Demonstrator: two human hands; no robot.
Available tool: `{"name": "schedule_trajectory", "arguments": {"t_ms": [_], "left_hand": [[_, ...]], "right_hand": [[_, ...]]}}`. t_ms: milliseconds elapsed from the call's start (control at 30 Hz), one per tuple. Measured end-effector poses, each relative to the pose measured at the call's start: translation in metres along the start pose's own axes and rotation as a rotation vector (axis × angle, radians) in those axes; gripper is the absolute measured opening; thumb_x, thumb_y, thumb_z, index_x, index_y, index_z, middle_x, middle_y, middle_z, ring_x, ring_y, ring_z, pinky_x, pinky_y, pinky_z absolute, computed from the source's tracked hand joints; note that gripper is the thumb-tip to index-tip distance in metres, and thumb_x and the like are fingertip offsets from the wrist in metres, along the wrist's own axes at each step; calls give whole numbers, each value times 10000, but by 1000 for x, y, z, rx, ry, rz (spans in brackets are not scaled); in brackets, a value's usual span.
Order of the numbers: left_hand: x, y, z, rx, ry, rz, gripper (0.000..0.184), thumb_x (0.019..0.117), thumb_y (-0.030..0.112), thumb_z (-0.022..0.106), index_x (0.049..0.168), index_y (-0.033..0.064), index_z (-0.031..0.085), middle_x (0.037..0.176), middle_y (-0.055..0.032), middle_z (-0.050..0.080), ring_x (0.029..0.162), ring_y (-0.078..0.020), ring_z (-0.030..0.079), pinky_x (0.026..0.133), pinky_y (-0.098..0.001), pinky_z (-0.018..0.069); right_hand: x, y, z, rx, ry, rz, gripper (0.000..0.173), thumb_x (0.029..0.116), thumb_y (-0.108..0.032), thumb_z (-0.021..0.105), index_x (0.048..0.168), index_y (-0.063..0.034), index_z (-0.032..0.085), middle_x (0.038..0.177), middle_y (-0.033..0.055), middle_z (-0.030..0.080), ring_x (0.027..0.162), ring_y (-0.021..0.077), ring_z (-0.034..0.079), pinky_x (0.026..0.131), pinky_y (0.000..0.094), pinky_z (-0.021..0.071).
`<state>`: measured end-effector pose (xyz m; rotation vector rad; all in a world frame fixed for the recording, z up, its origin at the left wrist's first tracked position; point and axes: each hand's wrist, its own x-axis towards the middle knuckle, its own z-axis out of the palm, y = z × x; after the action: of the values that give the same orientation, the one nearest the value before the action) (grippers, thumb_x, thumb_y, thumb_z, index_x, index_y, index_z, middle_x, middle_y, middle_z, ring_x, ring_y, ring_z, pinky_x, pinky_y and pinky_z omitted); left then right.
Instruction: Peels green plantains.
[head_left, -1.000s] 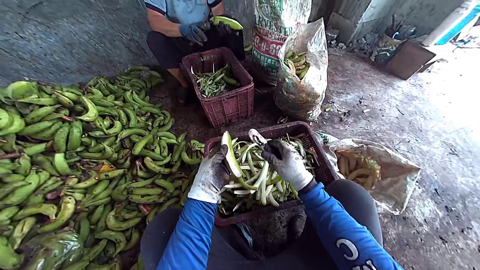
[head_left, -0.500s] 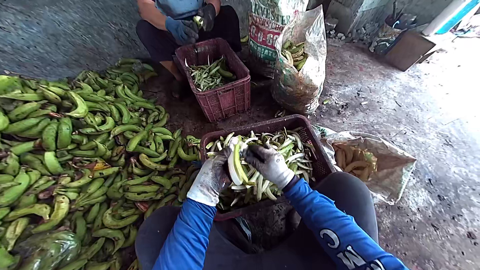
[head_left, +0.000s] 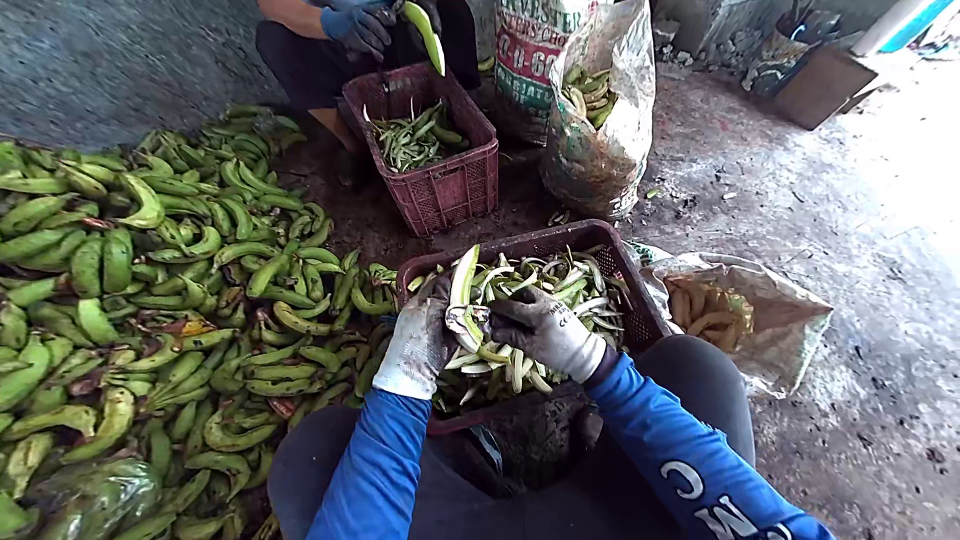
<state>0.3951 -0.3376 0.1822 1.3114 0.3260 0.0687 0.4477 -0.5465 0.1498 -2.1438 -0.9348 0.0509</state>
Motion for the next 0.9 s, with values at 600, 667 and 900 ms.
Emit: {"name": "schedule_trajectory", "arguments": {"t_ms": [600, 667, 900], "left_hand": [[-9, -14, 32, -134, -171, 7, 371, 1102, 282, 414, 1359, 43, 534, 1173, -143, 684, 1006, -251, 689, 881, -468, 590], [-9, -8, 36, -119, -216, -46, 425, 1111, 318, 381, 1411, 43, 503, 1241, -169, 668, 1058, -307, 690, 896, -529, 584], [-41, 49, -4, 192, -42, 260, 352, 1090, 221, 450, 1387, 47, 524, 1155, -52, 692, 970, -180, 702, 840, -362, 618]], "right_hand": [[7, -28, -13, 103, 56, 347, 708, 849, -397, 789, 1497, -269, 534, 1151, 51, 736, 1053, 227, 697, 939, 546, 564], [4, -29, -29, 51, 78, 348, 609, 918, -331, 725, 1493, -246, 540, 1159, 71, 735, 1076, 250, 691, 954, 543, 548], [-107, 4, -160, 5, 570, 540, 578, 941, -240, 740, 1485, -233, 544, 1258, 60, 705, 1059, 185, 704, 910, 480, 597]]}}
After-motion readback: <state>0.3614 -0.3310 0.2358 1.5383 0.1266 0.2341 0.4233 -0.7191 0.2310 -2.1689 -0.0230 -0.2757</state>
